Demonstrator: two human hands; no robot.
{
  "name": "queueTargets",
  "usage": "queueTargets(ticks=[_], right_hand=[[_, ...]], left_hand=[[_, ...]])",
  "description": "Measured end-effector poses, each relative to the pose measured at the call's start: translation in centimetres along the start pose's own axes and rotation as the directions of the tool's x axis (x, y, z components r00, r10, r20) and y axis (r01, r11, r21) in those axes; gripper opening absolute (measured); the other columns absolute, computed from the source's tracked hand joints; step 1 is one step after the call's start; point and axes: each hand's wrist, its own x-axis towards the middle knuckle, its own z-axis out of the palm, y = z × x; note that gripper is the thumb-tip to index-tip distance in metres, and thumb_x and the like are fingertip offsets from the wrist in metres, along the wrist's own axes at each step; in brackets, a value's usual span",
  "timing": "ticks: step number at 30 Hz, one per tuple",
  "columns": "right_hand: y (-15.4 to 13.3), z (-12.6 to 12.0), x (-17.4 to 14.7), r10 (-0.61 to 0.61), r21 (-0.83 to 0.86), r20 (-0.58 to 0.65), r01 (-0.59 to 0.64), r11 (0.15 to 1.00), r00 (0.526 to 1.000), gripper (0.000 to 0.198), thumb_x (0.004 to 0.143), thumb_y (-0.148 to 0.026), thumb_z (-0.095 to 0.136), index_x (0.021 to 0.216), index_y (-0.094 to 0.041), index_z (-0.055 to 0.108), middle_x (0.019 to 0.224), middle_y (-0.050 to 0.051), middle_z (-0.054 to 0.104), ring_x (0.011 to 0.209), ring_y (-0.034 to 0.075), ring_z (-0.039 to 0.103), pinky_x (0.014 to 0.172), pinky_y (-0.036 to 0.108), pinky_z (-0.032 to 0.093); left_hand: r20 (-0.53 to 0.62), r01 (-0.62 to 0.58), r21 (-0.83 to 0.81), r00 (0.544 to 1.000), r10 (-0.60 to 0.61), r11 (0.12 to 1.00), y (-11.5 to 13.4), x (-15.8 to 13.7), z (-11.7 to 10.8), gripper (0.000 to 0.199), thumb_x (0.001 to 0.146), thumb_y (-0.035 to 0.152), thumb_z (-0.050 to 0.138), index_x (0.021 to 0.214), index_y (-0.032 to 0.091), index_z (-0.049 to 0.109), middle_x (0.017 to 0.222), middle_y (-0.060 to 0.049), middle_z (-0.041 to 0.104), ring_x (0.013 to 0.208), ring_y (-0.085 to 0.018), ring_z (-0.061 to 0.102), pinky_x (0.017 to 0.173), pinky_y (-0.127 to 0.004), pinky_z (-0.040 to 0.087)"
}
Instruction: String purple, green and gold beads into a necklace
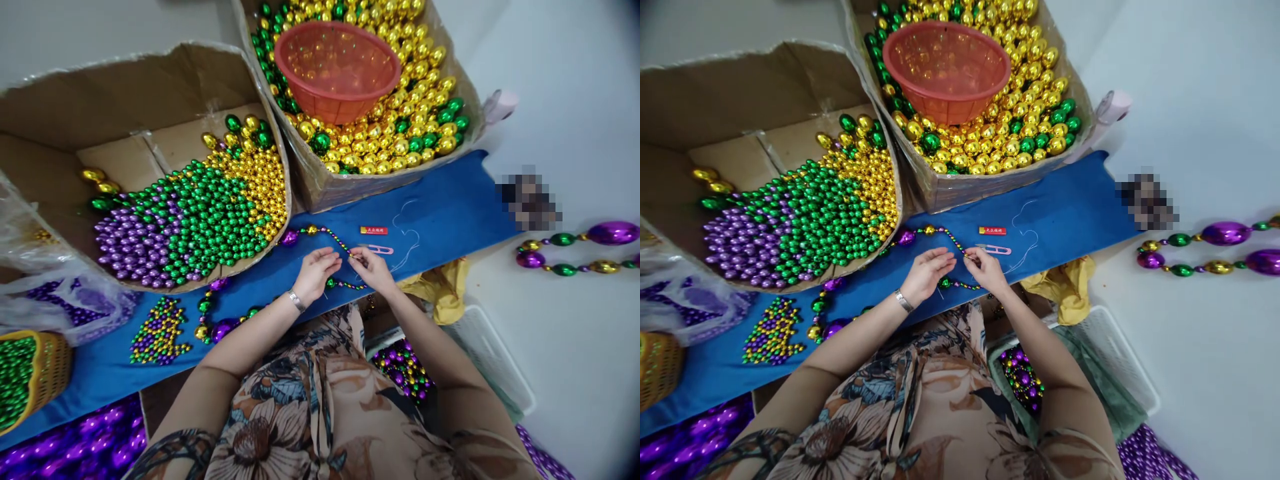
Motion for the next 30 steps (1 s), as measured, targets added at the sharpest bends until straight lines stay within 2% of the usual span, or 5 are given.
queueTargets(ticks=[7, 10, 16, 25, 30], right_hand=[[-2.3, -0.6, -1.0, -0.151, -0.098, 0.153, 0.167, 0.981, 0.977, 0.031, 0.088, -0.042, 0.059, 0.111, -0.022, 0.065, 0.099, 0.005, 0.072, 0.091, 0.019, 0.068, 0.085, 0.034, 0.054], [-3.3, -1.5, 0.0, -0.177, -0.069, 0.181, 0.192, 0.979, 0.967, 0.032, 0.090, -0.044, 0.057, 0.112, -0.023, 0.066, 0.108, 0.005, 0.072, 0.094, 0.018, 0.068, 0.085, 0.032, 0.054], [-7.1, -0.9, 6.2, -0.222, -0.282, -0.035, 0.203, 0.938, 0.974, 0.027, 0.095, -0.040, 0.050, 0.101, -0.021, 0.067, 0.092, 0.005, 0.073, 0.083, 0.018, 0.067, 0.077, 0.029, 0.050], [-11.6, 2.1, 9.6, -0.195, -0.652, 0.118, 0.223, 0.725, 0.974, 0.025, 0.095, -0.040, 0.051, 0.087, -0.022, 0.067, 0.090, 0.006, 0.071, 0.076, 0.018, 0.062, 0.063, 0.026, 0.039], [-14.7, 1.4, 10.1, -0.480, -0.614, -0.026, 0.365, 0.700, 0.877, 0.045, 0.101, -0.052, 0.035, 0.094, -0.018, 0.063, 0.089, 0.005, 0.066, 0.073, 0.014, 0.060, 0.064, 0.025, 0.043]], left_hand=[[-0.061, 0.127, -0.092, 0.989, -0.133, 0.988, 0.1, 3.1, 1.1, 0.024, 0.074, 0.015, 0.076, 0.090, 0.015, 0.059, 0.075, -0.002, 0.068, 0.069, -0.013, 0.066, 0.078, -0.031, 0.052], [-0.015, 0.062, -0.057, 0.998, -0.063, 0.996, 0.1, 3.2, 0.9, 0.030, 0.072, 0.015, 0.078, 0.097, 0.015, 0.062, 0.075, -0.001, 0.067, 0.068, -0.012, 0.065, 0.072, -0.029, 0.050], [-0.011, -0.104, 0.045, 0.994, 0.105, 0.994, -1.2, 2.9, 0.5, 0.038, 0.067, 0.025, 0.083, 0.098, 0.018, 0.062, 0.073, 0.003, 0.061, 0.073, -0.013, 0.067, 0.065, -0.022, 0.045], [-0.050, -0.230, 0.137, 0.970, 0.239, 0.963, -3.0, 3.2, -0.1, 0.024, 0.075, 0.020, 0.074, 0.095, 0.018, 0.061, 0.075, 0.004, 0.057, 0.074, -0.012, 0.065, 0.063, -0.020, 0.043], [-0.039, -0.195, 0.160, 0.978, 0.203, 0.968, -3.1, 2.7, 0.0, 0.018, 0.078, 0.018, 0.070, 0.093, 0.018, 0.060, 0.075, 0.004, 0.055, 0.073, -0.011, 0.065, 0.060, -0.019, 0.045]])
